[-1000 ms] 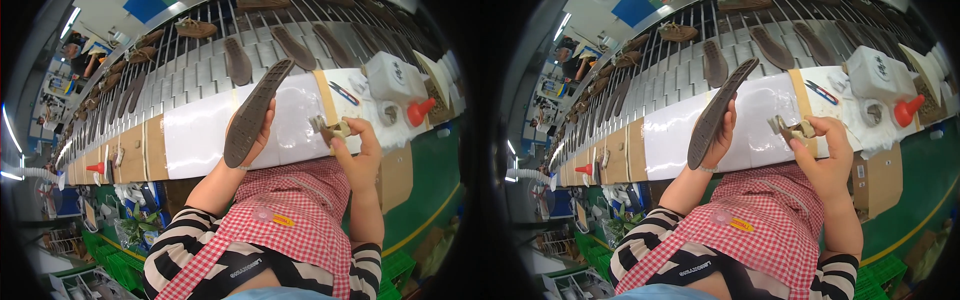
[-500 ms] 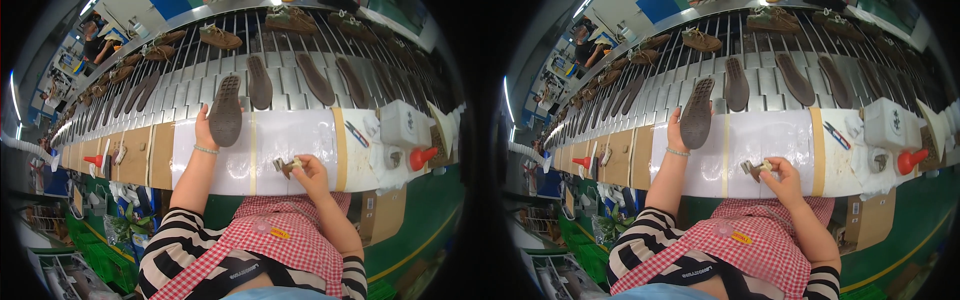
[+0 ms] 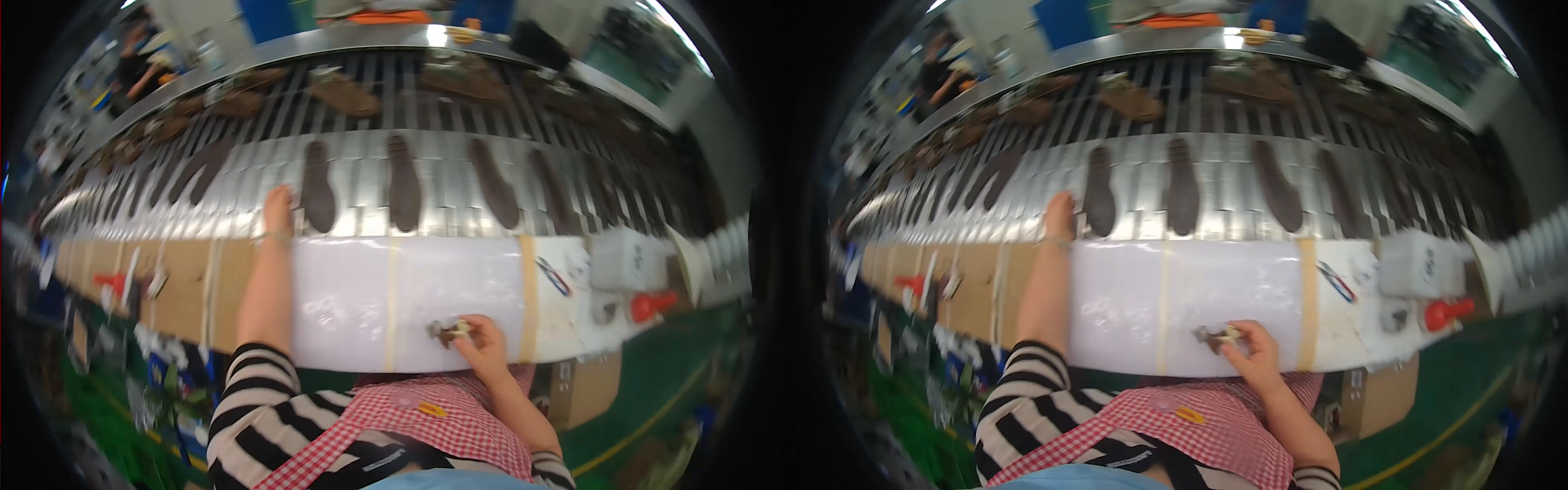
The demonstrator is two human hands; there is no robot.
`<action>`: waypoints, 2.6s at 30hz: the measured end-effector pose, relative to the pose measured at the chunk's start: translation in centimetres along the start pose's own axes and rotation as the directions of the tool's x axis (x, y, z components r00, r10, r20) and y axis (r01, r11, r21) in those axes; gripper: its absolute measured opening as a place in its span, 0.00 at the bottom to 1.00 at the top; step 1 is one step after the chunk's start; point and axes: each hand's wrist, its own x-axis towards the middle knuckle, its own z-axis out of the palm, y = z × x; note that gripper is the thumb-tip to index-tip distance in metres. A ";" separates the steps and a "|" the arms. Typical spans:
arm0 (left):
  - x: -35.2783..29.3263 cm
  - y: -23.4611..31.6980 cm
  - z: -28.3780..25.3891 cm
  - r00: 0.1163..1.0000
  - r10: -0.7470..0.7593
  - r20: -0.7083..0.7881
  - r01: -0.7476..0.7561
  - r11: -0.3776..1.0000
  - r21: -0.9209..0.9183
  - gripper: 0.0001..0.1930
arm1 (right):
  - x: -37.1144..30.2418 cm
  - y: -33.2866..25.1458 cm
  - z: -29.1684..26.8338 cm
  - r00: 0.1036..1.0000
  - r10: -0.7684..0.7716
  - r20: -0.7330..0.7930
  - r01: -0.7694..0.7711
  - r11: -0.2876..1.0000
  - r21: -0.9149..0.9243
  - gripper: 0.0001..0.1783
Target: Apply adhesive to shoe soles and place them on a production line conveyor belt.
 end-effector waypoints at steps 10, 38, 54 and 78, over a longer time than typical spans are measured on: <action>3.8 -1.2 -5.1 0.976 -0.216 0.029 0.217 0.976 -0.035 0.29 | -0.5 -1.5 0.1 0.992 -0.114 0.063 0.116 0.992 -0.038 0.23; -14.5 5.5 1.1 0.884 0.277 0.377 -0.443 0.235 0.865 0.25 | 0.2 -0.2 0.2 0.967 -0.220 0.133 0.215 0.975 0.050 0.22; -16.2 6.5 4.2 0.887 0.337 0.317 -0.400 0.217 0.890 0.22 | 0.9 1.6 -1.0 0.985 -0.135 0.109 0.129 0.990 0.061 0.23; -17.4 6.7 5.3 0.956 0.189 0.225 -0.264 0.218 0.940 0.24 | -0.1 -1.3 -0.1 0.992 -0.071 0.108 0.058 0.992 0.116 0.22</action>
